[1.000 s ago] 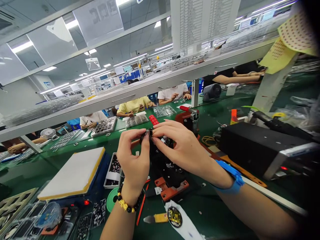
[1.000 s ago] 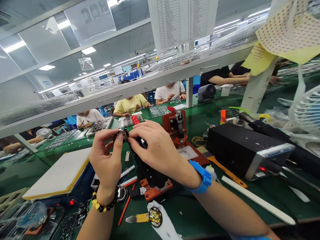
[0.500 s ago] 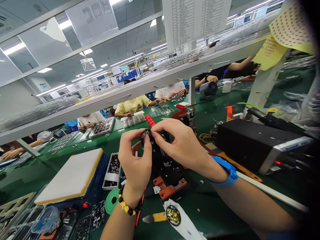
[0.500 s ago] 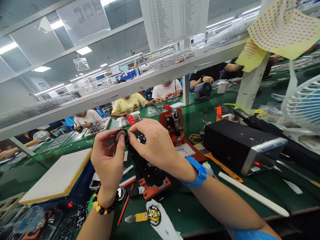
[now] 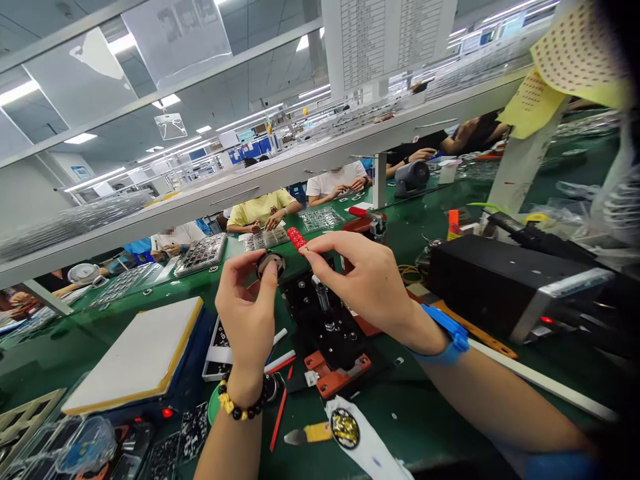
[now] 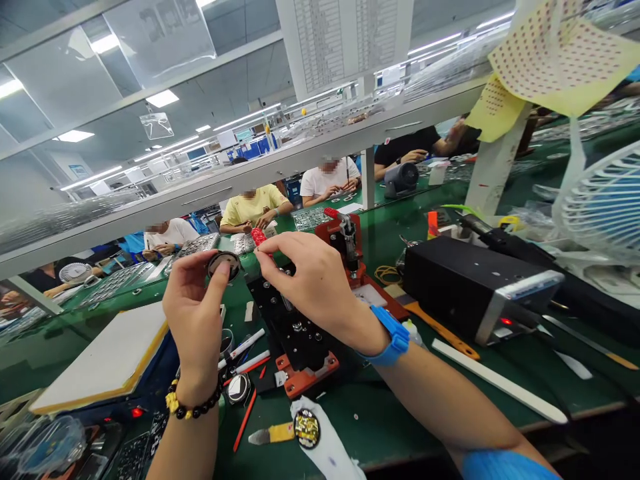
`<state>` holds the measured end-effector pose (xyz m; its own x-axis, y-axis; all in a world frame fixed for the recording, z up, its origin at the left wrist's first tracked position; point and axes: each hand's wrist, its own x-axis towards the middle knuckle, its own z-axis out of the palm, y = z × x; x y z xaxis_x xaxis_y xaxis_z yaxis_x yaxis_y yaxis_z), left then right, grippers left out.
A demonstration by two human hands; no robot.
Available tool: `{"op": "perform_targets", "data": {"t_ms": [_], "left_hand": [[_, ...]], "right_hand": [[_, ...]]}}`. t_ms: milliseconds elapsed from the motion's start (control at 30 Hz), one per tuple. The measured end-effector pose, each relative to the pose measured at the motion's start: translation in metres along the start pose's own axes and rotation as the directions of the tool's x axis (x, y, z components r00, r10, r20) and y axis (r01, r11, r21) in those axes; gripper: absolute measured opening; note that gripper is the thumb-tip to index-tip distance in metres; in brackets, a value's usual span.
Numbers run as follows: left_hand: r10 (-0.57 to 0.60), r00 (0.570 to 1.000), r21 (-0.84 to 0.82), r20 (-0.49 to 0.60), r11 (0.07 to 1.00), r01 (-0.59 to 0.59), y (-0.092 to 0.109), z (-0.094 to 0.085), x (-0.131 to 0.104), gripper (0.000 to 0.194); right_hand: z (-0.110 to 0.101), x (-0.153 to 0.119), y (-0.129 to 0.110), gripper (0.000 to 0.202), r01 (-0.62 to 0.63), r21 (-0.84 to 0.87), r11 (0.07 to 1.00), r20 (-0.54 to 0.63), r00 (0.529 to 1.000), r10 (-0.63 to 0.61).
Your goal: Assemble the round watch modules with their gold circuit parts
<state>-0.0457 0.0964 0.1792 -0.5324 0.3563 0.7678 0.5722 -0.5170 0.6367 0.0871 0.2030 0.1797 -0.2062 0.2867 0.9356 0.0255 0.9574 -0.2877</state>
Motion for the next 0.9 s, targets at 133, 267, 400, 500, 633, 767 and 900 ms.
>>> {"op": "perform_targets", "data": {"t_ms": [133,267,400,500,633,767,900], "left_hand": [[0.0,1.0,-0.029,-0.027,1.0,-0.001,-0.002,-0.005,0.005,0.019],[-0.002,0.999,-0.047,-0.035,0.999,0.0,-0.002,-0.005,0.004,0.023],[0.009,0.992,-0.043,-0.124,0.999,-0.015,0.006,-0.003,0.001,0.026],[-0.035,0.984,-0.05,-0.172,0.998,0.027,0.012,-0.004,0.0,0.028],[-0.083,0.985,-0.071,-0.153,0.995,0.072,0.012,-0.007,0.002,0.026],[-0.012,0.999,-0.063,-0.037,0.998,0.009,0.008,-0.008,0.0,0.025],[-0.046,0.948,-0.063,0.313,0.996,0.069,0.01,-0.005,-0.007,0.015]], "right_hand": [[-0.004,0.0,0.003,0.003,-0.036,0.114,0.993,-0.038,0.998,0.04],[-0.005,0.0,-0.002,0.007,-0.037,0.166,0.985,0.004,0.999,0.037],[-0.01,-0.002,-0.013,0.012,-0.062,0.242,0.968,0.102,0.994,0.038],[-0.012,-0.002,-0.018,0.016,-0.079,0.276,0.958,0.17,0.985,0.033],[-0.013,-0.001,-0.02,0.023,-0.132,0.299,0.945,0.199,0.977,0.073],[-0.024,0.0,-0.026,0.028,-0.054,0.344,0.938,0.177,0.984,-0.008],[-0.038,-0.003,-0.02,0.014,0.048,0.243,0.969,0.05,0.997,-0.062]]}}
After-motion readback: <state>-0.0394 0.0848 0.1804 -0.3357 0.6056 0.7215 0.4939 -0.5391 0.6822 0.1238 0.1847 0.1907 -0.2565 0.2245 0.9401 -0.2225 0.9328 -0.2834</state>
